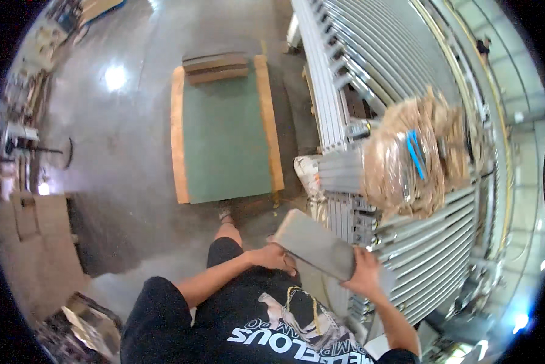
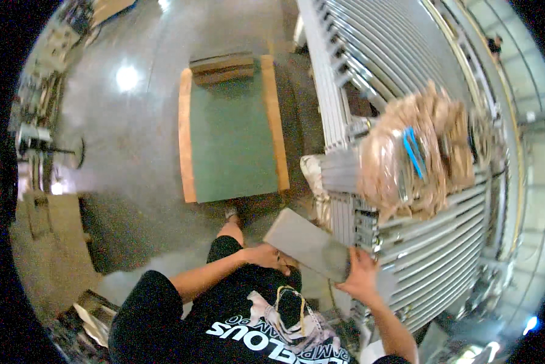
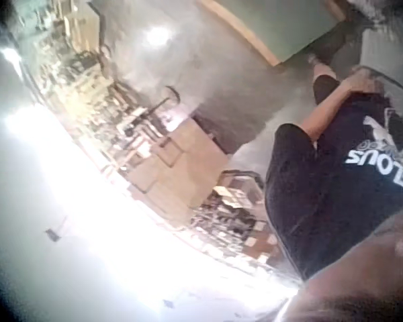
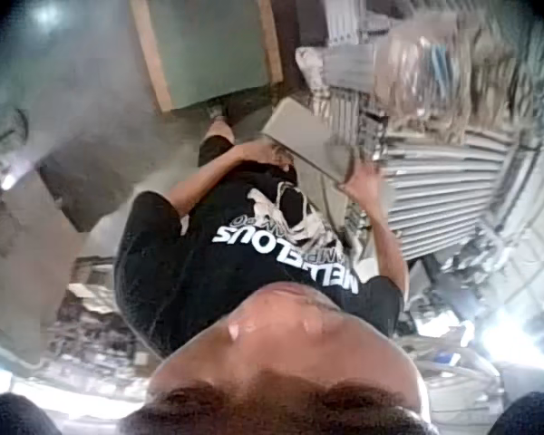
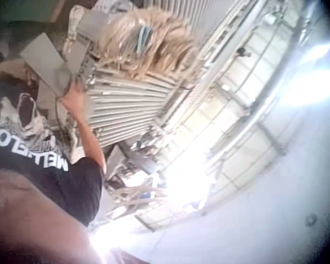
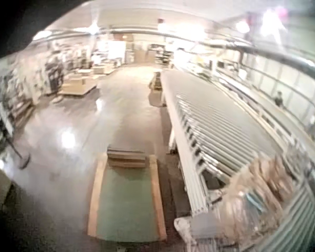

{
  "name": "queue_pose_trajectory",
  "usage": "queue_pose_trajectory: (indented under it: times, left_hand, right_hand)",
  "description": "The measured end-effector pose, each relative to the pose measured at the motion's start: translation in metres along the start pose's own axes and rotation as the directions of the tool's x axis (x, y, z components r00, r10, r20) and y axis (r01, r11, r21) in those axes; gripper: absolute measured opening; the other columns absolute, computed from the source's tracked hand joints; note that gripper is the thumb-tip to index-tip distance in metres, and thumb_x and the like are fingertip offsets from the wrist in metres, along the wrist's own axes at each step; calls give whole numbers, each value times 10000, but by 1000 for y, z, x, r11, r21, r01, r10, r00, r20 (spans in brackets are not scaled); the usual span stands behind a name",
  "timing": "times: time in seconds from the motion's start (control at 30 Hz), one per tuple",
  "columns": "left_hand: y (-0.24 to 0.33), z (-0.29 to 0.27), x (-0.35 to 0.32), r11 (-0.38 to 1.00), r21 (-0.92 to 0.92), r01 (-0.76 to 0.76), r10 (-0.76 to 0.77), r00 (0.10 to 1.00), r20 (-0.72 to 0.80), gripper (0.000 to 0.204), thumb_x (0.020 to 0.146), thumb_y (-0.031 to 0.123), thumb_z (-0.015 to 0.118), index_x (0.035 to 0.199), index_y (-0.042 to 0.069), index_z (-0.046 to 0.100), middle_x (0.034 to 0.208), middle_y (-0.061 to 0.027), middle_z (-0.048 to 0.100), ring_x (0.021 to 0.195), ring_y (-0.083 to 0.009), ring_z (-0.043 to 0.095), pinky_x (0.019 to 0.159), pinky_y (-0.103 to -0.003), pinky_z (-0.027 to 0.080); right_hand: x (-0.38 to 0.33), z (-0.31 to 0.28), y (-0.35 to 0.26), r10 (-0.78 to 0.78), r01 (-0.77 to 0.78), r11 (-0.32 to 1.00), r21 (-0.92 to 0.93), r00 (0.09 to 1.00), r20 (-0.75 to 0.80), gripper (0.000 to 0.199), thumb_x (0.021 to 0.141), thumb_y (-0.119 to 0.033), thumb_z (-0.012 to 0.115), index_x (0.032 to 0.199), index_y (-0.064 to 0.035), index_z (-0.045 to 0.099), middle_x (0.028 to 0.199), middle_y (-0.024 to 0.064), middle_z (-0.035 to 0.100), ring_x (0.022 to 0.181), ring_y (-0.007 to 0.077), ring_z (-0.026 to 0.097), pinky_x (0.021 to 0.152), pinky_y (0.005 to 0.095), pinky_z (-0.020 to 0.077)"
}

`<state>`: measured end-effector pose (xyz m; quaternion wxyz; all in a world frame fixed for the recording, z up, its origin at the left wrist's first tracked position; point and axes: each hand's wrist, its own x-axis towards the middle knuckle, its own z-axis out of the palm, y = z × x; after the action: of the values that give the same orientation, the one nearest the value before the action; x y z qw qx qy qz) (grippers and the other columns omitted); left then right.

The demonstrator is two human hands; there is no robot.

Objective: The person picks up wood slats from a roller conveyor, feeds them through a processing machine, and stacks the finished slats on a platform.

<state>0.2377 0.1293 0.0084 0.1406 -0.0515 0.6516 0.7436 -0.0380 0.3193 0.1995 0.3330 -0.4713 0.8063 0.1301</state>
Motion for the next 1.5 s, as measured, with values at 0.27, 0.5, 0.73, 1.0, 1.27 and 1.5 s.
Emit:
queue_pose_trajectory:
  times: [0.27,0.5,0.73,1.0,1.27,1.5]
  left_hand:
    - [53,-96,-96,902,-347,-256,93,901,-423,849,823,363,962,1506,37,578,1515,-158,633,1381,-294,585,1173,-450,469]
    - [67,-200,-134,573,-580,-580,-90,658,-747,759,830,125,940,1460,-6,537,1364,-118,674,1266,-235,645,1098,-407,534]
    - [42,-364,-129,464,-462,-755,-340,330,-881,790,824,242,923,1433,-54,517,1315,-145,668,1247,-259,652,1055,-387,548]
    - [-55,-606,-105,285,-590,-755,-627,319,-711,582,887,249,806,1369,29,565,1365,-83,644,1262,-293,651,1096,-438,551]
    - [-172,-801,-9,259,-575,-776,-691,267,-672,820,900,514,801,1539,106,489,1556,-34,544,1453,-286,497,1276,-462,368]
    - [-313,-905,27,236,-620,-748,-744,272,-611,757,965,572,708,1528,109,503,1526,-84,571,1400,-315,535,1254,-508,383]
  right_hand:
    - [108,-52,-233,-240,241,937,253,970,-35,1368,552,-409,1023,1625,67,321,1525,287,476,1447,454,468,1236,486,385]
    - [226,-148,-346,-416,370,878,302,903,105,1419,599,-458,1003,1668,81,242,1623,311,387,1528,428,403,1275,456,341]
    - [360,-215,-353,-433,221,848,481,813,389,1344,712,-588,936,1680,43,249,1686,327,324,1580,424,340,1304,454,292]
    - [646,-229,-293,-394,37,789,614,797,458,1311,701,-466,1004,1680,19,278,1663,223,411,1540,332,415,1265,434,361]
    - [904,-207,-320,-306,-220,503,836,859,411,1180,697,-372,1003,1629,24,397,1578,206,536,1420,293,552,1239,398,377]
    - [1050,-147,-357,-187,-339,437,833,872,453,1075,741,-430,956,1595,21,483,1535,197,596,1444,298,535,1255,404,344]
